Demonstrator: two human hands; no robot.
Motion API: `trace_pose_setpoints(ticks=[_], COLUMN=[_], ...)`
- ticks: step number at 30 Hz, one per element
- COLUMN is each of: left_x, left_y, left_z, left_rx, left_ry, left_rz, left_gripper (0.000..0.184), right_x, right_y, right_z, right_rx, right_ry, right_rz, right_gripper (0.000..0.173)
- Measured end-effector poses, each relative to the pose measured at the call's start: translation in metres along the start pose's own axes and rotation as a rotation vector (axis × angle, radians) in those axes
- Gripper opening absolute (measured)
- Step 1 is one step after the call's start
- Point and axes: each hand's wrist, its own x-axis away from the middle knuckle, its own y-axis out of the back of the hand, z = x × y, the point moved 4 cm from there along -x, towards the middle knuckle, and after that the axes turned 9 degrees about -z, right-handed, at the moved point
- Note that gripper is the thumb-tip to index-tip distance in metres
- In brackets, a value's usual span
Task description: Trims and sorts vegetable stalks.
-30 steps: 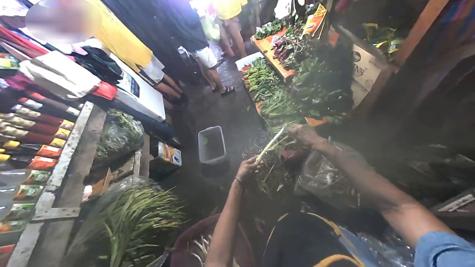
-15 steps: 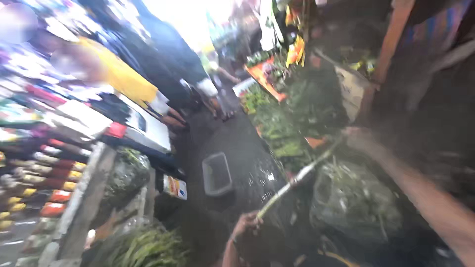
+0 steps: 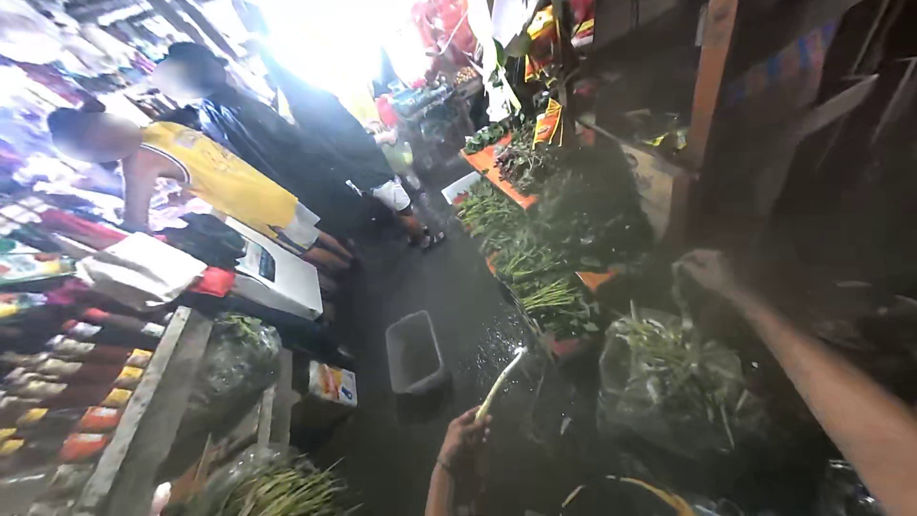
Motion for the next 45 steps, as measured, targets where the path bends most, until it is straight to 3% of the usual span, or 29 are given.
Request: trace_pose_setpoints(ticks=[7,8,11,14,17,20,23,26,29,34,42,45], left_x=[0.000,0.000,0.007,0.012,0.013,0.015,0.023,0.030,0.031,0.030,0.035,0.038], left_y=[-0.050,-0.055,-0.069,-0.083,-0.102,-0.123,-0.138,-0.139,-0.132,-0.122,-0.122,-0.131], left_z=[-0.032,-0.035,-0.047,-0.055,-0.059,-0.059,-0.059,-0.061,-0.057,-0.054,-0.070,-0.078], left_rx=[0.036,0.043,0.039,-0.021,-0.160,-0.368,-0.504,-0.518,-0.483,-0.299,-0.248,-0.277], left_ry=[-0.012,-0.006,0.013,-0.031,-0.123,-0.214,-0.265,-0.305,-0.301,-0.268,-0.325,-0.293], left_rz=[0.100,0.113,0.127,0.156,0.185,0.232,0.296,0.278,0.252,0.295,0.371,0.396], left_gripper=[0.030,0.029,0.027,0.026,0.023,0.022,0.024,0.032,0.036,0.022,0.018,0.020], right_x=[0.018,0.023,0.044,0.078,0.119,0.169,0.201,0.205,0.203,0.202,0.207,0.205], right_y=[-0.009,-0.016,-0.040,-0.065,-0.103,-0.152,-0.184,-0.193,-0.193,-0.179,-0.170,-0.162], right_z=[-0.053,-0.066,-0.084,-0.044,0.037,0.098,0.127,0.138,0.137,0.140,0.149,0.155], right_rx=[-0.357,-0.290,0.231,0.288,0.066,-0.086,-0.033,-0.026,-0.231,-0.450,-0.518,-0.505], right_ry=[-0.226,-0.239,-0.188,-0.057,0.385,0.802,0.799,0.663,0.649,0.733,0.860,0.794], right_rz=[-0.145,-0.091,0.241,0.244,0.188,0.274,0.591,0.791,0.774,0.627,0.328,0.272], right_gripper=[0.027,0.028,0.043,0.051,0.058,0.075,0.073,0.042,0.027,0.023,0.015,0.013])
